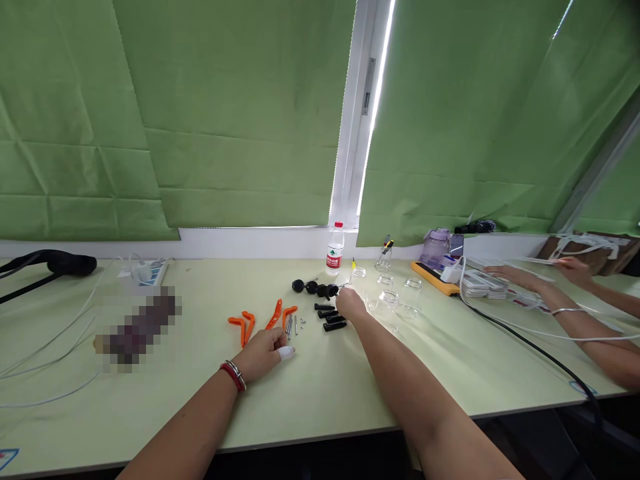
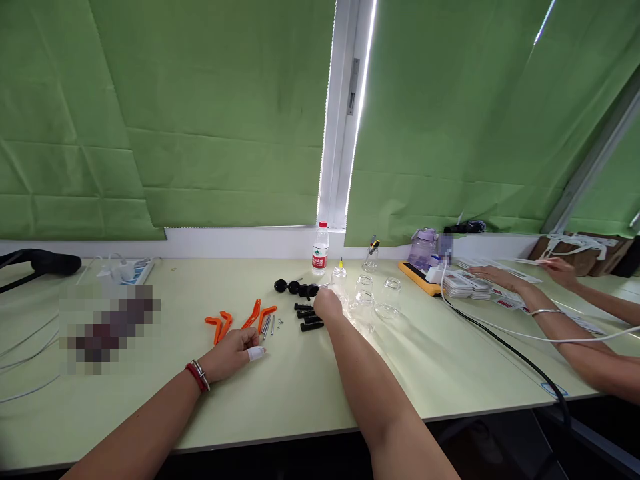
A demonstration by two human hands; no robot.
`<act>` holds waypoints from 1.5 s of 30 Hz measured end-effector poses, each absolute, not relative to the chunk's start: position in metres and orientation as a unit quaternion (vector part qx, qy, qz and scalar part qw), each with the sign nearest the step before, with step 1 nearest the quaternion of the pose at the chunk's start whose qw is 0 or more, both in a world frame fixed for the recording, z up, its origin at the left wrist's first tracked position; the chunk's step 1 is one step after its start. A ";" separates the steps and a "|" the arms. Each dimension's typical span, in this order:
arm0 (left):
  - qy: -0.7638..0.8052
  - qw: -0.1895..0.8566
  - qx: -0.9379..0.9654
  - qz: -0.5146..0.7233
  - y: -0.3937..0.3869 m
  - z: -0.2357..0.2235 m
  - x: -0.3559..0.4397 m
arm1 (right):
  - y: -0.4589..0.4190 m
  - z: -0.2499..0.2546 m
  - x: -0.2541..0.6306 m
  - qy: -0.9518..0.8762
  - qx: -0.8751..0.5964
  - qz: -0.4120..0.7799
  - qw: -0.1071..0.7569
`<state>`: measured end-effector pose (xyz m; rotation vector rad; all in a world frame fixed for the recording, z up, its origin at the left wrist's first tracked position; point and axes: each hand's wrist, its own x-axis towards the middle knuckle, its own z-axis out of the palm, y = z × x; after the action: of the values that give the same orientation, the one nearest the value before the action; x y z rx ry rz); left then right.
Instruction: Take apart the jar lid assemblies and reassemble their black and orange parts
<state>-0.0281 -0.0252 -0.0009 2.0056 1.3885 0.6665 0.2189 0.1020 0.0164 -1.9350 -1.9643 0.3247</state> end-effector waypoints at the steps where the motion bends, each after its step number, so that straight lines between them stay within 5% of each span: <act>1: 0.523 0.301 0.757 0.252 -0.025 -0.002 -0.028 | 0.104 0.013 0.218 -0.696 -0.685 0.116 0.180; 21: 0.531 0.285 0.759 0.248 -0.024 -0.003 -0.027 | 0.113 0.004 0.217 -0.763 -0.634 0.082 0.095; 35: 0.525 0.293 0.758 0.252 -0.024 -0.003 -0.028 | 0.108 0.003 0.216 -0.764 -0.629 0.067 0.126; 45: 0.527 0.289 0.761 0.244 -0.024 -0.001 -0.027 | 0.068 0.014 0.233 -0.786 -0.570 0.081 0.225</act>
<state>-0.0275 -0.0241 -0.0013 2.0315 1.4067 0.6516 0.2328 0.0676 0.0142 -1.5725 -2.1679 0.2238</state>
